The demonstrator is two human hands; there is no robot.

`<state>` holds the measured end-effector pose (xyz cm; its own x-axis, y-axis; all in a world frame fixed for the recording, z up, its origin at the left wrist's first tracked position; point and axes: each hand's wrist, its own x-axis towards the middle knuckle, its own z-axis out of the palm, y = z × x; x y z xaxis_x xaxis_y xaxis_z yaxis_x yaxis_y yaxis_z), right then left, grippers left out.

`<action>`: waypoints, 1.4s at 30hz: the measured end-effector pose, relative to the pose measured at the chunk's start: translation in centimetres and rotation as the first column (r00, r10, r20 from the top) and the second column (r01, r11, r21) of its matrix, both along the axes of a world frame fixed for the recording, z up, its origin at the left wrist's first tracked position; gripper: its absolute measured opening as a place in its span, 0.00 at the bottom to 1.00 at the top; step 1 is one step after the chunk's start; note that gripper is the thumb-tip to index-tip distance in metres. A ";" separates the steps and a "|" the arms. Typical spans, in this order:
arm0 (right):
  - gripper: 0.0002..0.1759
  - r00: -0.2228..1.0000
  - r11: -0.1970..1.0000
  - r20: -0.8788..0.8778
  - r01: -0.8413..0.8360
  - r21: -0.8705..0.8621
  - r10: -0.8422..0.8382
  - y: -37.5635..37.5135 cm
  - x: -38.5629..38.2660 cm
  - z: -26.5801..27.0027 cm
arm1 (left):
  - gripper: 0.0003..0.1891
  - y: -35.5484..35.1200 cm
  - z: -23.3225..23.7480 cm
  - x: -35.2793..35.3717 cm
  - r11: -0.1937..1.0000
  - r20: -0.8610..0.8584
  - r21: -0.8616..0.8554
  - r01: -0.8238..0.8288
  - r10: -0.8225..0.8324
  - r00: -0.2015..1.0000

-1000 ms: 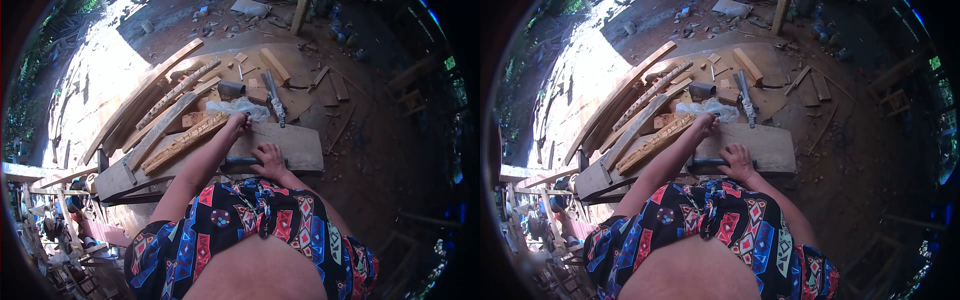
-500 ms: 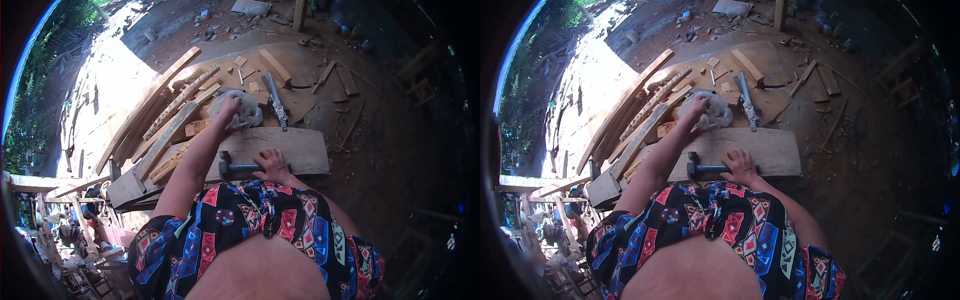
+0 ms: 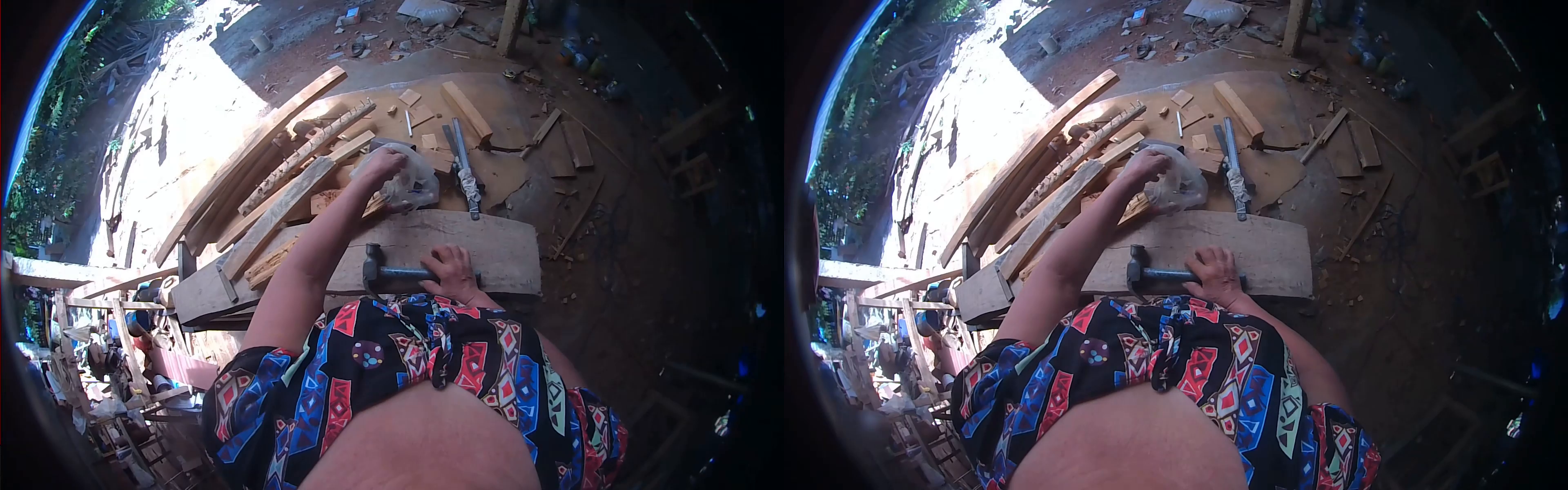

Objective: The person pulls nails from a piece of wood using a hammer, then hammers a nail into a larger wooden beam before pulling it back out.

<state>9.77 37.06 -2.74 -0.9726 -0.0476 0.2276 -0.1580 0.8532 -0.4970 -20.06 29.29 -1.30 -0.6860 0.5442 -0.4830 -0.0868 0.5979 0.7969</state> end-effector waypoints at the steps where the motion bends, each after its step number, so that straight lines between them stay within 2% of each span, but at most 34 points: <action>1: 0.24 1.000 1.000 0.001 0.010 -0.008 -0.010 0.0 0.0 0.0 | 0.14 -0.2 0.4 0.4 1.000 0.002 0.002 -0.013 0.013 1.000; 4: 0.23 1.000 1.000 -0.013 0.000 -0.019 0.000 0.0 0.1 -0.2 | 0.11 -0.9 1.8 1.8 0.998 0.000 0.061 -0.006 0.006 1.000; 6: 0.22 0.999 0.999 -0.028 -0.028 -0.023 0.027 0.0 0.1 -0.5 | 0.10 -1.8 3.4 2.6 0.990 0.107 0.135 -0.029 0.015 0.994; 9: 0.21 0.998 0.998 -0.047 -0.053 -0.015 0.052 -0.2 0.1 -0.8 | 0.12 -3.6 4.5 2.6 0.966 0.157 0.202 -0.160 0.129 0.979; 10: 0.20 0.999 1.000 -0.020 -0.027 -0.004 0.027 -0.4 0.2 -0.6 | 0.16 -4.4 6.0 3.2 0.952 0.182 0.230 -0.201 0.161 0.970; 11: 0.19 1.000 1.000 0.006 -0.001 0.007 0.001 -0.5 0.0 -0.5 | 0.16 -5.2 6.5 3.5 0.947 0.184 0.234 -0.220 0.179 0.966; 13: 0.18 0.998 1.000 0.051 -0.023 0.003 0.023 -0.5 -0.3 -0.3 | 0.20 -7.4 6.9 4.2 0.857 0.212 0.392 -0.334 0.269 0.939; 15: 0.17 0.995 0.999 0.097 -0.037 -0.006 0.037 -0.6 -0.7 0.1 | 0.23 -10.8 6.7 4.2 0.823 0.229 0.438 -0.362 0.287 0.930; 17: 0.15 0.994 0.998 0.101 -0.042 -0.045 0.046 -0.7 -1.3 1.5 | 0.21 -14.6 5.2 4.3 0.773 0.128 0.494 -0.398 0.388 0.913; 19: 0.14 0.989 0.997 0.141 -0.038 -0.062 0.047 -0.6 -1.7 2.1 | 0.18 -18.9 4.1 4.9 0.868 -0.253 0.388 -0.310 0.424 0.870; 21: 0.13 0.983 0.996 0.178 -0.040 -0.078 0.053 -0.5 -2.2 3.0 | 0.14 -22.4 4.6 7.1 0.886 -0.482 0.126 -0.446 0.447 0.753; 22: 0.13 0.972 0.989 0.231 -0.007 -0.150 0.042 -0.5 -2.4 3.8 | 0.14 -24.0 4.4 8.3 0.879 -0.481 0.130 -0.458 0.460 0.747; 23: 0.13 0.958 0.975 0.286 0.028 -0.219 0.036 -0.5 -2.6 4.1 | 0.14 -25.5 4.0 9.6 0.873 -0.625 -0.077 -0.482 0.334 0.706; 24: 0.13 0.956 0.976 0.290 0.013 -0.216 0.051 -0.4 -2.8 3.8 | 0.14 -26.5 3.5 10.8 0.811 -0.726 -0.277 -0.514 0.174 0.666; 25: 0.12 0.938 0.930 0.342 0.076 -0.359 0.055 -0.1 -3.0 3.2 | 0.14 -27.2 2.3 11.7 0.803 -0.722 -0.276 -0.528 0.189 0.665; 26: 0.12 0.917 0.861 0.394 0.147 -0.486 0.066 -0.2 -3.5 3.3 | 0.15 -27.7 0.6 12.6 0.794 -0.796 -0.254 -0.552 0.152 0.586; 27: 0.12 0.914 0.867 0.398 0.134 -0.480 0.079 -0.4 -3.8 3.8 | 0.16 -28.1 -1.0 13.2 0.786 -0.859 -0.231 -0.574 0.112 0.500; 28: 0.13 0.894 0.765 0.438 0.219 -0.605 0.090 -0.9 -4.6 5.6 | 0.17 -28.4 -1.8 13.5 0.803 -0.896 -0.167 -0.571 0.118 0.428; 29: 0.13 0.873 0.639 0.476 0.307 -0.705 0.107 -1.4 -5.4 6.5 | 0.17 -28.2 -2.0 13.6 0.796 -0.895 -0.164 -0.582 0.128 0.428; 30: 0.13 0.900 0.594 0.417 0.269 -0.758 0.125 -1.6 -6.1 6.4 | 0.17 -27.7 -2.3 13.5 0.763 -0.910 -0.175 -0.623 0.115 0.398; 31: 0.13 0.899 0.601 0.418 0.263 -0.754 0.131 -1.8 -6.7 6.8 | 0.17 -27.5 -2.5 13.4 0.728 -0.925 -0.183 -0.661 0.100 0.367; 33: 0.10 0.872 0.440 0.460 0.351 -0.826 0.168 -2.2 -7.7 8.1 | 0.19 -27.8 -2.7 13.3 0.711 -0.921 -0.187 -0.678 0.113 0.373; 34: 0.10 0.874 0.415 0.454 0.353 -0.839 0.174 -2.4 -8.0 8.6 | 0.21 -28.0 -2.3 13.4 0.735 -0.923 -0.172 -0.656 0.114 0.369; 35: 0.10 0.872 0.422 0.457 0.353 -0.835 0.175 -2.5 -8.0 9.3 | 0.22 -28.1 -1.9 13.5 0.759 -0.924 -0.157 -0.632 0.113 0.366; 37: 0.11 0.918 0.355 0.376 0.311 -0.881 0.128 -2.5 -7.9 10.5 | 0.23 -29.2 -1.6 14.0 0.779 -0.916 -0.145 -0.610 0.127 0.379; 39: 0.09 0.931 0.386 0.350 0.286 -0.877 0.104 -1.8 -7.3 11.2 | 0.25 -30.1 -1.4 14.2 0.806 -0.908 -0.133 -0.577 0.135 0.397; 41: 0.08 0.969 0.511 0.243 0.191 -0.838 0.037 -1.3 -6.6 11.6 | 0.25 -30.5 -1.3 14.5 0.781 -0.875 -0.250 -0.572 0.070 0.478; 42: 0.08 0.970 0.521 0.240 0.193 -0.832 0.024 -1.2 -6.0 11.7 | 0.25 -30.5 -1.7 14.3 0.771 -0.875 -0.243 -0.588 0.087 0.476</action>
